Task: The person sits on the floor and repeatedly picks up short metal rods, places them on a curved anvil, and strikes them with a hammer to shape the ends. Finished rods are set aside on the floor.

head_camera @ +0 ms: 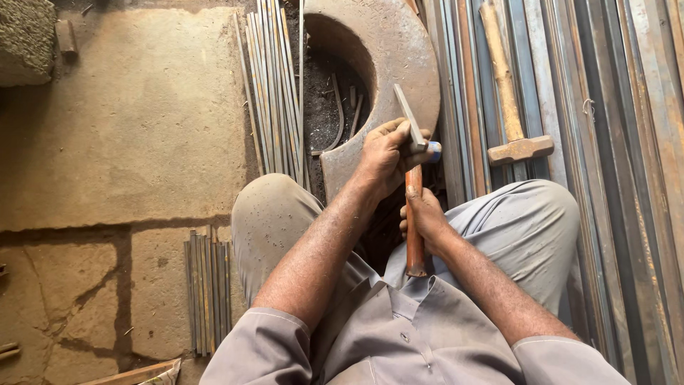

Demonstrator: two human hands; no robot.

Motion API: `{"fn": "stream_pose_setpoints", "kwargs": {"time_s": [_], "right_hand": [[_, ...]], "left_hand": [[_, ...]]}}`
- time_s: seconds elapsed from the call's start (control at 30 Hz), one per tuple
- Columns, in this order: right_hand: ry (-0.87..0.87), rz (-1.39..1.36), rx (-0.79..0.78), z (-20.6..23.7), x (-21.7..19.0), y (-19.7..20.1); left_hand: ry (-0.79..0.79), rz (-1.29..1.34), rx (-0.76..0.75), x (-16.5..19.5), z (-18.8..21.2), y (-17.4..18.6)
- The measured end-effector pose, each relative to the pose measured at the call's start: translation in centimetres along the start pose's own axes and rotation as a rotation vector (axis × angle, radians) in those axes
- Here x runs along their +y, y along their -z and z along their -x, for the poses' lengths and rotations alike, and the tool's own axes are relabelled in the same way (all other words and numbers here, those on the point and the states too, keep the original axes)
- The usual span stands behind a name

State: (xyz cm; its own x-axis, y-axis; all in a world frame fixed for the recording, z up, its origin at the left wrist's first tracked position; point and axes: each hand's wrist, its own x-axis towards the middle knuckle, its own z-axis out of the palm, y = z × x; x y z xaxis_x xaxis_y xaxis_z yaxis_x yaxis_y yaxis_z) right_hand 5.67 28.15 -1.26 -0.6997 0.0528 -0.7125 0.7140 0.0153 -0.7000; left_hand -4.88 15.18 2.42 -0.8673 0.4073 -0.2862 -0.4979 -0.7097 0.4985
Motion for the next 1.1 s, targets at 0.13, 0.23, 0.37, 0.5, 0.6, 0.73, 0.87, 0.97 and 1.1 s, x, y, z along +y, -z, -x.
{"fn": "stream_pose_setpoints", "kwargs": {"time_s": [0.13, 0.23, 0.37, 0.5, 0.6, 0.73, 0.87, 0.97, 1.1], "right_hand": [[0.000, -0.016, 0.005, -0.4, 0.4, 0.0], [-0.009, -0.072, 0.039, -0.6, 1.0, 0.4], [0.053, -0.119, -0.071, -1.8, 1.6, 1.3], [0.054, -0.057, -0.044, -3.5, 1.9, 2.9], [0.087, -0.041, -0.090, -4.4, 2.3, 3.8], [0.117, 0.012, -0.076, -4.7, 2.3, 4.1], [0.089, 0.035, -0.034, -4.3, 2.2, 3.7], [0.106, 0.054, -0.026, -4.2, 2.1, 3.5], [0.103, 0.098, -0.005, -4.3, 2.2, 3.9]], "left_hand": [[0.022, -0.007, 0.024, -0.4, -0.7, 0.6], [0.025, -0.051, -0.006, -1.2, -1.0, 1.3], [-0.046, -0.098, 0.038, -1.0, -0.8, 1.2], [-0.215, -0.148, 0.003, 5.6, 0.4, 2.7], [-0.445, -0.412, 0.216, 12.9, 4.0, 7.0], [-0.708, -0.594, 0.574, 15.9, 14.7, 15.4], [-0.355, -0.426, 0.971, 11.5, 22.1, 22.5], [0.034, -0.353, 1.194, 8.3, 23.8, 27.3], [-0.008, -0.682, 1.330, 9.3, 25.3, 32.6]]}}
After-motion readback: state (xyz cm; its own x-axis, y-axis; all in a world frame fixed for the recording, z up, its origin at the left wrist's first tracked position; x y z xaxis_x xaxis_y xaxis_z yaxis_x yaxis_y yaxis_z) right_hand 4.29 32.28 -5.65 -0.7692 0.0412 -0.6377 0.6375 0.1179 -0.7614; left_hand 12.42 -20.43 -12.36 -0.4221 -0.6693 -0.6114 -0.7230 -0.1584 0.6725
